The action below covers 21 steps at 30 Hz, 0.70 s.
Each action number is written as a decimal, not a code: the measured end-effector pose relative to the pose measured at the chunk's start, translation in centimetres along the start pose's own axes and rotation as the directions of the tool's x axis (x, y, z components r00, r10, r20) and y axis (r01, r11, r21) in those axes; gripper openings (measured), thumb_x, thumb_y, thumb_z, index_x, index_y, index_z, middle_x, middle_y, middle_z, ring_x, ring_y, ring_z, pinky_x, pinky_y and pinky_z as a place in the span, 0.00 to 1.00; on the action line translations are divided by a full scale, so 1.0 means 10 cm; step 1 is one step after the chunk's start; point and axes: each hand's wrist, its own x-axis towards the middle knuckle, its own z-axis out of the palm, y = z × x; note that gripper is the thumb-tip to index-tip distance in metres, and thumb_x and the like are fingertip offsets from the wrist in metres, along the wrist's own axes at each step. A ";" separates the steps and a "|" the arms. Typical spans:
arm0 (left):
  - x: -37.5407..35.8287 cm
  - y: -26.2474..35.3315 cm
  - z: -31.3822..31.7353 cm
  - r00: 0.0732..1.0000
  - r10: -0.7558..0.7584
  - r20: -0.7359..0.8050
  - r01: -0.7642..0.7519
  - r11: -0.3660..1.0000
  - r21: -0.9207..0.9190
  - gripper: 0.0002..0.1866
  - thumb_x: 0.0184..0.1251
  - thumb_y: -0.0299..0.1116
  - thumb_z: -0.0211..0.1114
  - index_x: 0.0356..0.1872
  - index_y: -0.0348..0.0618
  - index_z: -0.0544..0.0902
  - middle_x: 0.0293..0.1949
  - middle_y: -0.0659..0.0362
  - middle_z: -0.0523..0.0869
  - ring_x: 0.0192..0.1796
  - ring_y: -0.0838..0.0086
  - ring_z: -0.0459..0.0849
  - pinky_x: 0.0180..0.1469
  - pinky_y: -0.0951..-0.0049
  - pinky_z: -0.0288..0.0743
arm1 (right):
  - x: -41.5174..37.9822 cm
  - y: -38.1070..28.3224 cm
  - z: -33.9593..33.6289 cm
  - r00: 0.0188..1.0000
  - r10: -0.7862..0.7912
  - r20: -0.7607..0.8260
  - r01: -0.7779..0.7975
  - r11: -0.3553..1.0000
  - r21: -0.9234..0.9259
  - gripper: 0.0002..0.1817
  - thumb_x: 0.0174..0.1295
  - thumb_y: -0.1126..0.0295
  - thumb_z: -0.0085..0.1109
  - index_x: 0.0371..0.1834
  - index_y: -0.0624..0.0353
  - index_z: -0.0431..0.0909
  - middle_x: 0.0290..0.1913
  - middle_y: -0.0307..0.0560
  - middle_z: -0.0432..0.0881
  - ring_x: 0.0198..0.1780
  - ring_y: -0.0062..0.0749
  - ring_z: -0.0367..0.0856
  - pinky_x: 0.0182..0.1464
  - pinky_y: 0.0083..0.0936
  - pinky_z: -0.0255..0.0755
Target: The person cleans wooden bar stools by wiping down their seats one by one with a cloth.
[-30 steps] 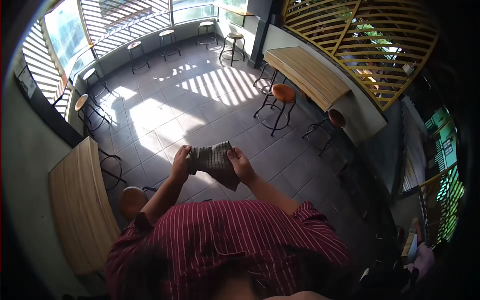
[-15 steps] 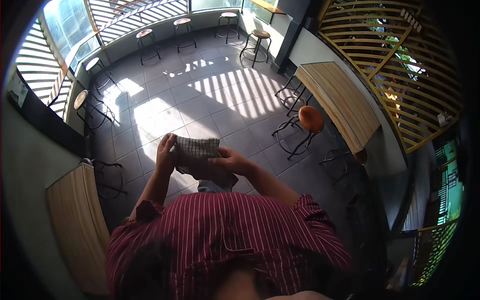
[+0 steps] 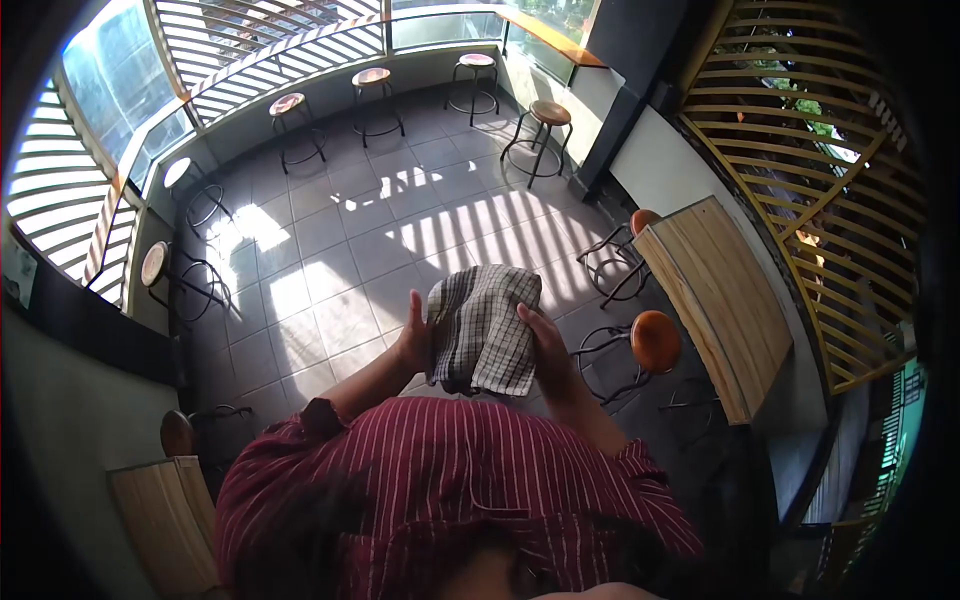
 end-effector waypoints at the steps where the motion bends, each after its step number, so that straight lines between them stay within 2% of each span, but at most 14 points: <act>1: 0.18 0.11 -0.11 1.000 -0.029 -0.005 0.029 1.000 -0.005 0.44 0.51 0.69 0.41 0.61 0.42 0.58 0.59 0.52 0.65 0.59 0.61 0.65 0.60 0.60 0.59 | 0.12 -0.10 -0.16 1.000 -0.004 0.001 0.004 1.000 0.000 0.19 0.62 0.63 0.43 0.48 0.68 0.66 0.40 0.49 0.76 0.39 0.29 0.77 0.42 0.24 0.72; 3: 0.55 0.35 -0.31 0.999 -0.053 -0.009 0.053 0.999 -0.007 0.41 0.55 0.65 0.43 0.60 0.39 0.59 0.58 0.50 0.66 0.58 0.62 0.67 0.59 0.61 0.61 | 0.41 -0.31 -0.45 0.996 0.082 0.020 -0.081 0.994 -0.068 0.22 0.61 0.62 0.43 0.52 0.69 0.63 0.45 0.52 0.74 0.45 0.31 0.75 0.47 0.26 0.70; 4: 0.73 0.46 -0.36 0.990 -0.109 -0.085 0.122 0.979 0.164 0.35 0.59 0.58 0.45 0.58 0.37 0.61 0.55 0.49 0.69 0.55 0.62 0.70 0.58 0.64 0.63 | 0.55 -0.36 -0.52 0.996 0.083 0.022 -0.082 0.994 -0.073 0.22 0.61 0.62 0.43 0.52 0.69 0.63 0.45 0.52 0.74 0.45 0.31 0.75 0.47 0.26 0.70; 5: 1.00 0.64 -0.38 0.977 -0.140 -0.160 0.187 0.923 0.337 0.29 0.63 0.50 0.47 0.56 0.35 0.64 0.52 0.48 0.72 0.53 0.63 0.73 0.57 0.66 0.65 | 0.77 -0.46 -0.55 0.998 0.054 0.011 -0.054 0.998 0.017 0.23 0.61 0.62 0.44 0.53 0.69 0.61 0.47 0.54 0.73 0.47 0.32 0.74 0.49 0.27 0.69; 6: 1.21 0.76 -0.32 0.963 -0.115 -0.245 0.178 0.950 0.255 0.22 0.62 0.41 0.51 0.50 0.31 0.69 0.44 0.48 0.78 0.44 0.65 0.79 0.48 0.70 0.72 | 0.99 -0.56 -0.59 1.000 0.029 -0.001 -0.028 0.993 0.113 0.24 0.61 0.62 0.45 0.55 0.69 0.60 0.49 0.55 0.71 0.49 0.33 0.73 0.51 0.28 0.68; 8: 1.60 1.01 -0.39 0.963 -0.074 -0.260 0.159 0.933 0.322 0.20 0.63 0.40 0.51 0.46 0.31 0.71 0.39 0.51 0.80 0.38 0.68 0.80 0.40 0.73 0.75 | 1.49 -0.59 -0.87 0.999 0.039 0.007 -0.039 0.988 0.149 0.27 0.59 0.62 0.48 0.57 0.68 0.57 0.51 0.54 0.69 0.52 0.35 0.70 0.53 0.30 0.67; 9: 1.75 1.12 -0.30 0.961 -0.070 -0.267 0.158 0.933 0.323 0.20 0.63 0.40 0.51 0.46 0.31 0.71 0.39 0.51 0.80 0.38 0.68 0.80 0.40 0.73 0.75 | 1.67 -0.65 -0.92 0.996 0.052 0.070 -0.062 0.988 0.143 0.27 0.58 0.62 0.49 0.57 0.67 0.58 0.51 0.53 0.70 0.53 0.35 0.70 0.53 0.30 0.67; 11: 2.08 1.39 -0.04 0.946 -0.037 -0.321 0.172 0.899 0.403 0.18 0.63 0.40 0.51 0.42 0.32 0.73 0.35 0.53 0.80 0.32 0.71 0.80 0.33 0.75 0.76 | 1.99 -0.88 -0.91 0.987 0.068 0.147 -0.085 0.990 0.114 0.25 0.57 0.67 0.51 0.56 0.65 0.60 0.51 0.50 0.70 0.52 0.34 0.71 0.53 0.29 0.67; 14: 2.47 1.71 -0.28 0.936 0.023 -0.350 0.154 0.870 0.469 0.17 0.62 0.39 0.51 0.41 0.33 0.74 0.33 0.54 0.81 0.31 0.73 0.80 0.32 0.76 0.75 | 2.52 -1.05 -1.11 0.984 0.067 0.167 -0.071 0.997 0.016 0.21 0.58 0.71 0.49 0.55 0.65 0.62 0.50 0.49 0.71 0.50 0.33 0.72 0.52 0.28 0.68; 15: 2.56 1.81 -0.42 0.925 0.060 -0.374 0.151 0.848 0.509 0.16 0.62 0.39 0.52 0.40 0.34 0.74 0.31 0.55 0.81 0.31 0.73 0.80 0.31 0.76 0.75 | 2.70 -1.10 -1.14 0.982 0.114 0.153 -0.120 0.992 0.031 0.18 0.59 0.74 0.46 0.54 0.65 0.64 0.49 0.47 0.72 0.49 0.32 0.73 0.51 0.27 0.69; 16: 2.63 1.88 -0.34 0.914 0.137 -0.382 0.056 0.890 0.452 0.16 0.62 0.38 0.53 0.41 0.34 0.74 0.32 0.55 0.81 0.32 0.73 0.80 0.32 0.75 0.75 | 2.84 -1.23 -1.05 0.983 0.120 0.138 -0.116 0.993 -0.035 0.18 0.59 0.75 0.44 0.53 0.65 0.64 0.48 0.48 0.73 0.49 0.33 0.73 0.50 0.27 0.70; 18: 2.74 2.08 -0.56 0.886 0.157 -0.437 0.017 0.929 0.369 0.15 0.61 0.37 0.53 0.41 0.35 0.74 0.34 0.55 0.80 0.33 0.72 0.80 0.33 0.74 0.75 | 3.23 -1.35 -1.04 0.974 0.194 0.115 -0.188 0.980 -0.061 0.17 0.59 0.75 0.43 0.53 0.66 0.64 0.48 0.49 0.73 0.49 0.33 0.73 0.50 0.28 0.70; 21: 2.92 2.46 -0.86 0.869 0.201 -0.452 -0.023 0.929 0.369 0.15 0.61 0.36 0.54 0.43 0.35 0.74 0.35 0.55 0.80 0.34 0.71 0.80 0.35 0.72 0.76 | 3.82 -1.43 -1.15 0.967 0.211 0.143 -0.202 0.976 -0.076 0.17 0.60 0.75 0.42 0.53 0.67 0.64 0.49 0.52 0.72 0.50 0.36 0.72 0.52 0.30 0.69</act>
